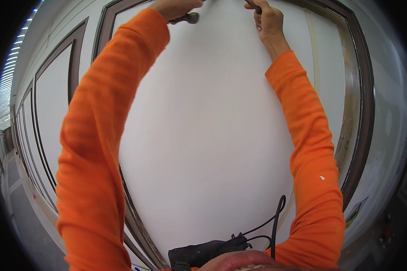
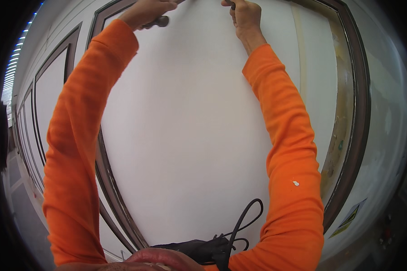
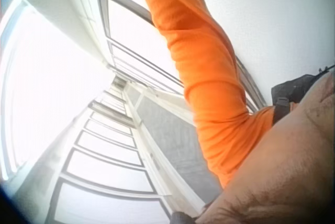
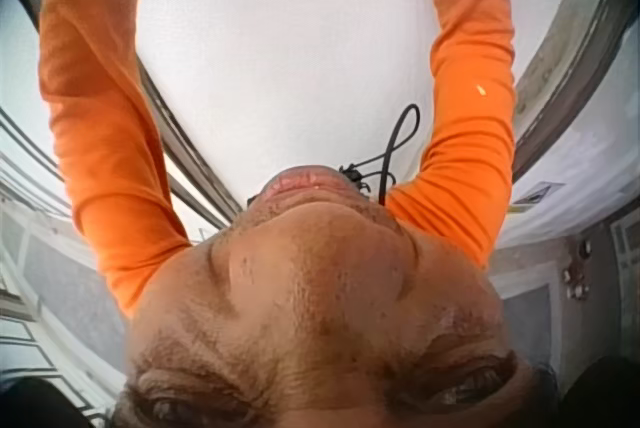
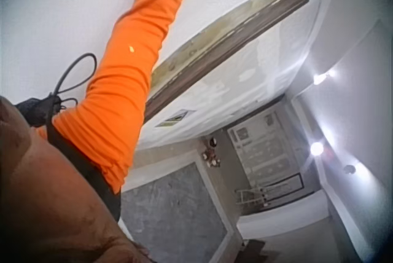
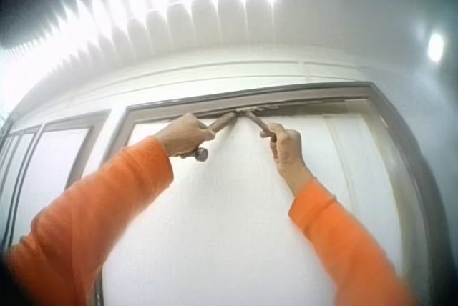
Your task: The person installs a long, dark brown wall panel onto a white wall using a pry bar to adjust the fit and a hammer to secure it. They work along the vertical edge of the panel, ensuring it is flush with the wall and adjacent structures.
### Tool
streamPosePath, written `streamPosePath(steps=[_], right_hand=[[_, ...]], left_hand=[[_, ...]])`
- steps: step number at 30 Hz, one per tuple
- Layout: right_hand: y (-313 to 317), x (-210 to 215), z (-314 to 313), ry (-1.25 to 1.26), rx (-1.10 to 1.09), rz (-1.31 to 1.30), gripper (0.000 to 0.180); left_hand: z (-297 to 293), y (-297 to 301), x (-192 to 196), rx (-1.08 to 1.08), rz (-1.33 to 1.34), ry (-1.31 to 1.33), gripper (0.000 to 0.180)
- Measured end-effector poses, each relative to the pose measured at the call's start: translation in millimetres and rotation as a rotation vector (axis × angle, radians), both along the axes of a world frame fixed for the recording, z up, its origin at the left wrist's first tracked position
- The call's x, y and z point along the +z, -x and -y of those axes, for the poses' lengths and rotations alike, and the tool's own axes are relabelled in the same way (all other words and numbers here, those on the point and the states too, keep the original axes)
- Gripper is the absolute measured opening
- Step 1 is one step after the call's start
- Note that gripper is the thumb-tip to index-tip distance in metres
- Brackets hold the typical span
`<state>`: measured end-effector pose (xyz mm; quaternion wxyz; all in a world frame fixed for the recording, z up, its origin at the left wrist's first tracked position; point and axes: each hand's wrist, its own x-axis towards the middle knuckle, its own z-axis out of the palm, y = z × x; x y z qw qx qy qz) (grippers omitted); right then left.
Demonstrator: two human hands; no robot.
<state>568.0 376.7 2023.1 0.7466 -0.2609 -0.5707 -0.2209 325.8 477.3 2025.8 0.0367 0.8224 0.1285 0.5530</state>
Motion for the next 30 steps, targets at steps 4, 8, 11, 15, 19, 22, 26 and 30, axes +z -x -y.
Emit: streamPosePath(steps=[4,8,11,15,19,22,26,30], right_hand=[[10,4,-2,-0.065,-0.025,0.013,0.035],[12,-2,0,-0.112,-0.051,0.055,0.036],[8,1,3,-0.097,-0.041,0.069,0.036],[21,0,-6,-0.077,-0.118,0.085,0.035],[19,5,-20,-0.172,-0.209,0.132,0.031],[35,1,-14,-0.219,-0.357,0.118,0.029],[34,-2,-19,-0.29,-0.526,0.186,0.029],[22,-5,-30,-0.331,-0.674,0.271,0.033]], left_hand=[[13,22,13,0.079,-0.093,-0.038,0.035],[22,15,7,0.11,-0.079,-0.045,0.038],[18,11,6,0.105,-0.087,-0.075,0.039],[-1,29,10,0.005,-0.08,-0.151,0.036],[-31,10,-8,-0.126,0.059,-0.185,0.042],[-38,2,-26,-0.155,0.129,-0.182,0.046],[-2,-2,-40,-0.127,0.169,-0.176,0.047],[17,8,-32,-0.156,0.213,-0.197,0.035]])
